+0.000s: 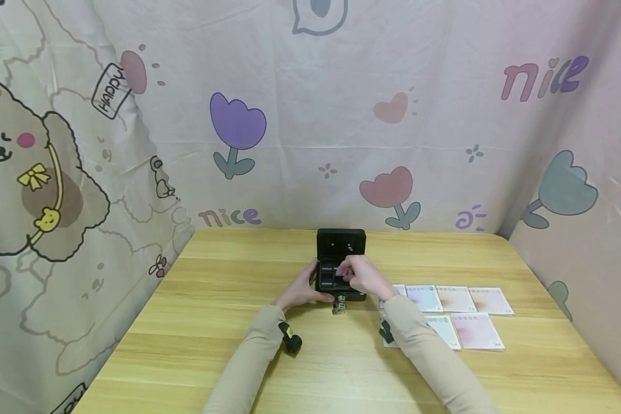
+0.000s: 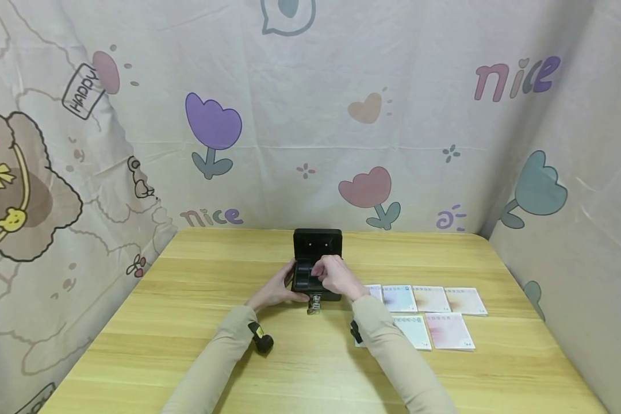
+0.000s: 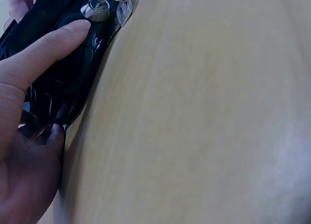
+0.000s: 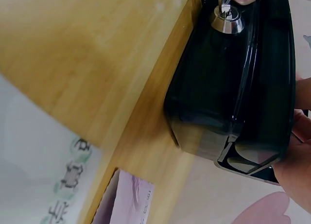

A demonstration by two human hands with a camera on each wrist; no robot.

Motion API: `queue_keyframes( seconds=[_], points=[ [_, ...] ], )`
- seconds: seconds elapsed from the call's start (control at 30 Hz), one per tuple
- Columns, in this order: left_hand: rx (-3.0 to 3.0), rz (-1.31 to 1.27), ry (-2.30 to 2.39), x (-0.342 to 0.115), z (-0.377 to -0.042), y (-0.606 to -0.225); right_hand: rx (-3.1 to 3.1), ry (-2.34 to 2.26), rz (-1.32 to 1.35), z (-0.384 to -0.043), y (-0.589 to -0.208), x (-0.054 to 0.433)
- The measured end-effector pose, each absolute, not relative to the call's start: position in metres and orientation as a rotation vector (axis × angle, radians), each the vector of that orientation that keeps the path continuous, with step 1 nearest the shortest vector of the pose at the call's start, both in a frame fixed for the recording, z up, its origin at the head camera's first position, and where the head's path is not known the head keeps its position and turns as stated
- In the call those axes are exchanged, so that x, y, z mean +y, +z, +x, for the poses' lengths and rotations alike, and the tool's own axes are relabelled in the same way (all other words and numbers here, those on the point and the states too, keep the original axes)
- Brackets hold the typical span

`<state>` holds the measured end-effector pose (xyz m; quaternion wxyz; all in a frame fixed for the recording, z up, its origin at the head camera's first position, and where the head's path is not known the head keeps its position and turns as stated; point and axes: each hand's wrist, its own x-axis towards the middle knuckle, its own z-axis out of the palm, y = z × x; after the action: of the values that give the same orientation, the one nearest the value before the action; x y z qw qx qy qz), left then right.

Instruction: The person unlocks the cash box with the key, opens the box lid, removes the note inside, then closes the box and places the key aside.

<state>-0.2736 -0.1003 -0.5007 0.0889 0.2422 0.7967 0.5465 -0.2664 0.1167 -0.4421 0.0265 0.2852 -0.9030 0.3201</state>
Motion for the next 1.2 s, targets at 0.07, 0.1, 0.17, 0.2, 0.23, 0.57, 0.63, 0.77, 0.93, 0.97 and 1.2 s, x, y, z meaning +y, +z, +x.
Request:
queue_keyframes(
  seconds=[0.07,0.1,0.17,0.2,0.23,0.57,0.63,0.77,0.93,0.97,1.2],
  points=[
    [2.378,0.717,1.620,-0.100,-0.273,-0.500,-2.788,1.002,0.894,-0.267,-0.442,0.115],
    [2.383,0.718,1.619,-0.100,-0.273,-0.500,-2.786,1.007,0.903,-0.268,-0.442,0.114],
    [2.391,0.730,1.620,-0.100,-0.273,-0.500,-2.778,0.999,0.923,-0.269,-0.443,0.113],
    [2.393,0.737,1.622,-0.100,-0.273,-0.500,-2.772,0.994,0.933,-0.270,-0.444,0.112],
    [2.394,0.743,1.625,-0.100,-0.274,-0.500,-2.769,0.989,0.939,-0.271,-0.445,0.112],
    [2.386,0.734,1.624,-0.101,-0.274,-0.502,-2.785,0.997,0.900,-0.273,-0.450,0.112],
    [2.399,0.723,1.609,-0.101,-0.274,-0.502,-2.790,0.998,0.899,-0.274,-0.451,0.112],
    [2.420,0.712,1.583,-0.101,-0.273,-0.501,-2.794,1.006,0.907,-0.274,-0.453,0.112],
    [2.437,0.696,1.569,-0.101,-0.273,-0.501,-2.812,1.012,0.894,-0.276,-0.456,0.112],
    [2.438,0.692,1.568,-0.101,-0.273,-0.501,-2.811,1.009,0.894,-0.276,-0.456,0.112],
    [2.447,0.653,1.547,-0.101,-0.273,-0.502,-2.772,1.009,0.885,-0.274,-0.459,0.112]
  ],
)
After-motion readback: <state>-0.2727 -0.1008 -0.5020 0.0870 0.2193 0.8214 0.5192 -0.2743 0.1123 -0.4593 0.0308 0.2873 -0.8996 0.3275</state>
